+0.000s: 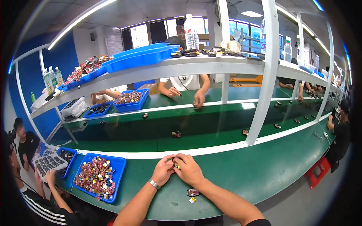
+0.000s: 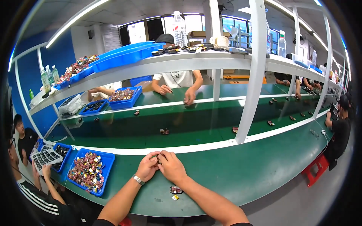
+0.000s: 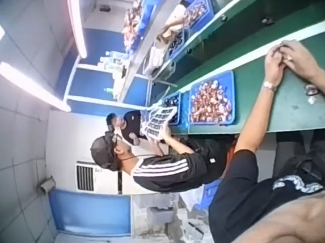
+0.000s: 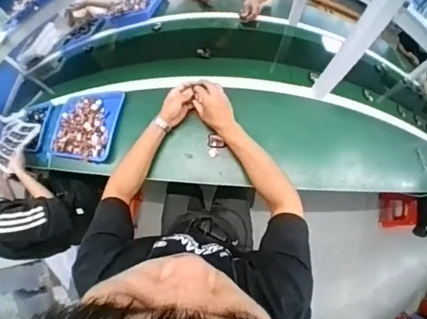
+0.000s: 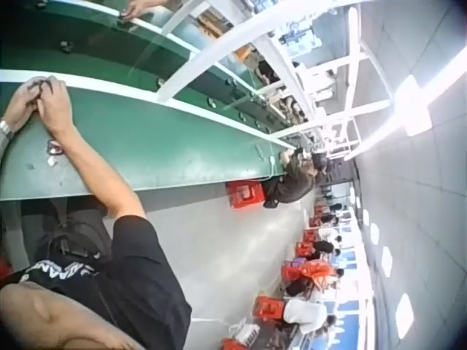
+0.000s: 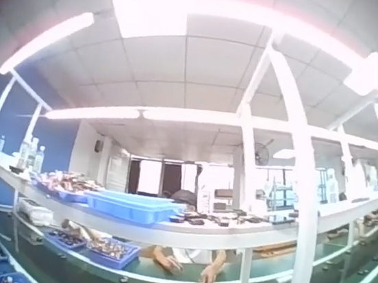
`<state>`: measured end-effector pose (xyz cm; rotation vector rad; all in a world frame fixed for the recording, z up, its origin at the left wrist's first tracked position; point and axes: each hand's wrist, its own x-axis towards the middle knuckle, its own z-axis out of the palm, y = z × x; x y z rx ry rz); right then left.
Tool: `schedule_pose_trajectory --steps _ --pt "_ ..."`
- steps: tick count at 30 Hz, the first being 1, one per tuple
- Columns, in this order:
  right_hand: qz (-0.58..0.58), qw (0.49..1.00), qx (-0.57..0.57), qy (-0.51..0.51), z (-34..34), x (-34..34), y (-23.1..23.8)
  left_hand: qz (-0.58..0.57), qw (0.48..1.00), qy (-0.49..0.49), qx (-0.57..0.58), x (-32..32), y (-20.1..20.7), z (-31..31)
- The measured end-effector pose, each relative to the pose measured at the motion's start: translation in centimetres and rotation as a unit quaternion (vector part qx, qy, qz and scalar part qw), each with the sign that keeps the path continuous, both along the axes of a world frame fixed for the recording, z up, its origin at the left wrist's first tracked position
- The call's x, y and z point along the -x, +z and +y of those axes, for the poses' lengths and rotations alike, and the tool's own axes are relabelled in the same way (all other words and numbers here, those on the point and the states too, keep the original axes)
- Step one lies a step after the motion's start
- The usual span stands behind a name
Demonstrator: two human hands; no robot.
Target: Sorting and assembling small electronic parts on a factory production line.
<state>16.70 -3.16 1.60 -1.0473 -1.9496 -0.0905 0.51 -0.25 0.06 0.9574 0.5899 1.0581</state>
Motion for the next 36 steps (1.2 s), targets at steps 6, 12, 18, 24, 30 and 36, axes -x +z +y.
schedule_pose_trajectory --steps 6,12,18,24,30,36 --pt "0.069 0.993 0.031 -0.089 7.2 -4.6 -0.9 0.044 0.996 0.060 -0.050 -0.9 0.4 -0.3" --pt "-0.038 0.946 0.136 -0.290 11.4 -6.3 -0.9 0.112 0.973 0.182 -0.089 0.2 -0.4 0.8" --pt "-0.054 0.971 0.143 -0.185 15.5 -3.1 -0.4 0.155 0.963 0.200 -0.088 0.3 -0.7 1.3" --pt "-0.011 0.956 0.215 -0.200 17.7 -3.3 -1.2 0.141 0.968 0.191 -0.086 0.1 -0.6 1.1" --pt "0.043 0.963 0.266 0.007 10.6 -4.3 1.5 0.127 0.973 0.183 -0.059 1.3 -0.8 1.5" --pt "-0.018 0.960 0.237 0.151 1.3 -4.4 5.1 0.116 0.986 -0.122 -0.003 2.3 0.6 1.2"
